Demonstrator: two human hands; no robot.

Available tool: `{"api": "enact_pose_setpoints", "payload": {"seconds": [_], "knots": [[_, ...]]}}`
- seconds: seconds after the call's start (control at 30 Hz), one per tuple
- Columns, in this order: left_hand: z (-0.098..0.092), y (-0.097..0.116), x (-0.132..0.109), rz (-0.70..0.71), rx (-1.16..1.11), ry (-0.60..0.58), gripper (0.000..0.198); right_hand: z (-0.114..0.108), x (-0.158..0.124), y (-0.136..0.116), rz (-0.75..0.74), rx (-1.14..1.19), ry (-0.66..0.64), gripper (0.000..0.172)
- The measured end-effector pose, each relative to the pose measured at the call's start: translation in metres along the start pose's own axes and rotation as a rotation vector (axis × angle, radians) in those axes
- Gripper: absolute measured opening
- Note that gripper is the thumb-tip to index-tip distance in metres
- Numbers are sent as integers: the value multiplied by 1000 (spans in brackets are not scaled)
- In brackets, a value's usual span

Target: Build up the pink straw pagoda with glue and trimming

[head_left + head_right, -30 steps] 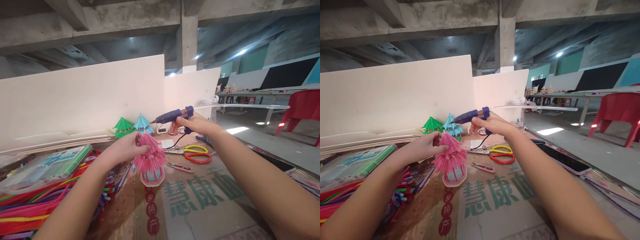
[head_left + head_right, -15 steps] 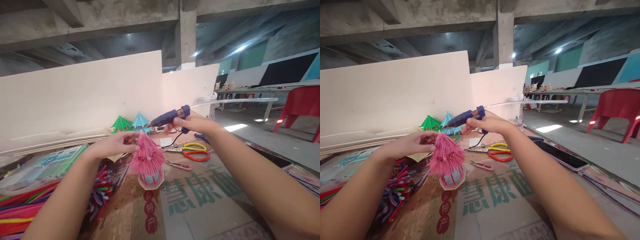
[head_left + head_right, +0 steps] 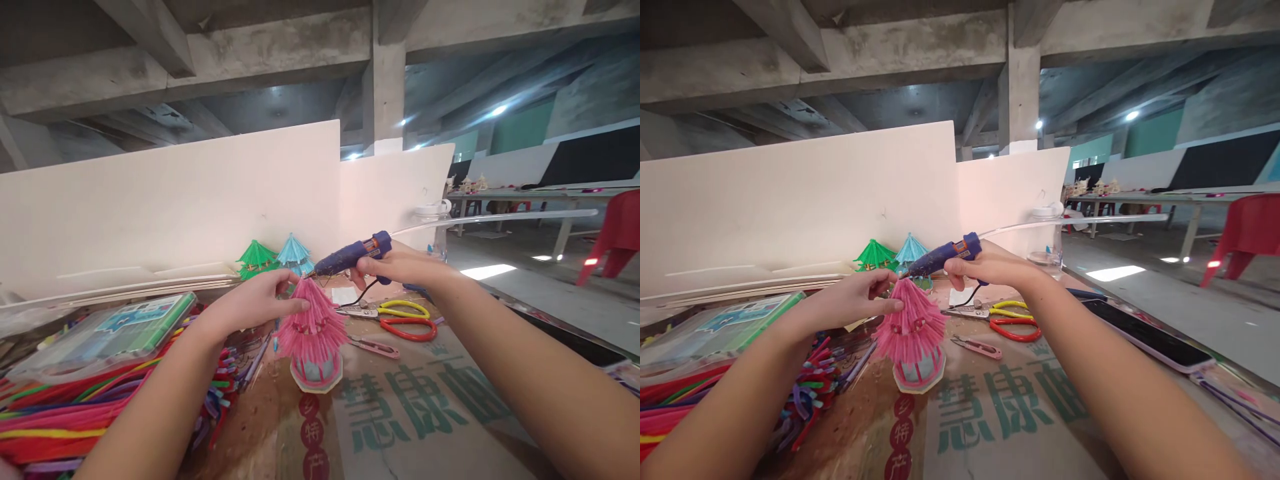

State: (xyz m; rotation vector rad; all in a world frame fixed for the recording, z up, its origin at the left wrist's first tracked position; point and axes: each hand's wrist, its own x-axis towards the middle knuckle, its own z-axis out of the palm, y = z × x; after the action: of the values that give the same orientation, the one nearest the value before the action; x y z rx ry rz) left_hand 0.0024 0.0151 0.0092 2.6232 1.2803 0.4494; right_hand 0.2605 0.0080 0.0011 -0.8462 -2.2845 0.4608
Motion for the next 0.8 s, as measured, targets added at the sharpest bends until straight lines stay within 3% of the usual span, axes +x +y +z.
{"api": "enact_pose_setpoints", "payload": {"seconds": [0.8], "knots": [[-1,-8,1,13,-83,-65,40,0,0,8,56,-10,34,44]]}}
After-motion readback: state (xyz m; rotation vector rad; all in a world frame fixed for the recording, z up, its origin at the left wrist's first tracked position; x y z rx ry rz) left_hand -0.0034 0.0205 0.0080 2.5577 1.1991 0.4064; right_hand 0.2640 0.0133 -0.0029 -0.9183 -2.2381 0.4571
